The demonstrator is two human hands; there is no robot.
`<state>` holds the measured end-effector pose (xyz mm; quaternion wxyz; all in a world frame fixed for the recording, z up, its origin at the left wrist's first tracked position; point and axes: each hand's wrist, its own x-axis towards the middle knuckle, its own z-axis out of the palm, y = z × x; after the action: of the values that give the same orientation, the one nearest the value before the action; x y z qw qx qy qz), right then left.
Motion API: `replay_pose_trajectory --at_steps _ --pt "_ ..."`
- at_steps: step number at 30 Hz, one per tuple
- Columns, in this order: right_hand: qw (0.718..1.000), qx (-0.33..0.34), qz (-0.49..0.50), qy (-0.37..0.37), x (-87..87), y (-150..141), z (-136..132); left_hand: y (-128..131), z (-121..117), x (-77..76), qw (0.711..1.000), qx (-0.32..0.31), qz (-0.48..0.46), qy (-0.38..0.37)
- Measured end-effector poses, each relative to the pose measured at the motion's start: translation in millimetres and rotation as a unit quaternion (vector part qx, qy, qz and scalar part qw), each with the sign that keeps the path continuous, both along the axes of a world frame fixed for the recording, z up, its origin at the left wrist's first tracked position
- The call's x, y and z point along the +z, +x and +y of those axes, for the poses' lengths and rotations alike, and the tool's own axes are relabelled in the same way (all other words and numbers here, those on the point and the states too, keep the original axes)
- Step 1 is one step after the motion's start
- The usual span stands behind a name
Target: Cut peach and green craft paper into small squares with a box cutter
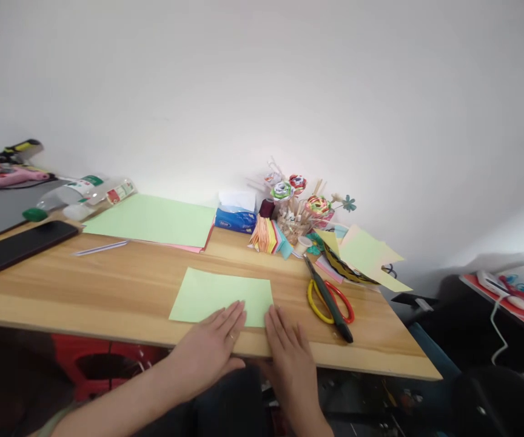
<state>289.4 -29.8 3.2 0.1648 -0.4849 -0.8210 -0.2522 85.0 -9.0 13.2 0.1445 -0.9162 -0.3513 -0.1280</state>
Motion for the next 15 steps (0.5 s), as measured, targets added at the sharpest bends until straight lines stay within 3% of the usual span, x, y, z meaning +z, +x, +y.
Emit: replay_pose_trajectory --at_steps 4,10,15 --pt "0.999 -0.019 -0.013 -0.023 -1.9 -1 -1 -38 -11 -2.3 0.998 0.012 -0.028 0.062" --pt "1.000 -0.016 -0.002 -0.020 -3.9 1 -1 -75 -15 -12.7 0.991 0.022 -0.061 0.114" --pt "1.000 -0.022 -0.008 -0.021 -3.0 -1 -3 -101 -17 -22.6 0.984 0.036 -0.127 0.117"
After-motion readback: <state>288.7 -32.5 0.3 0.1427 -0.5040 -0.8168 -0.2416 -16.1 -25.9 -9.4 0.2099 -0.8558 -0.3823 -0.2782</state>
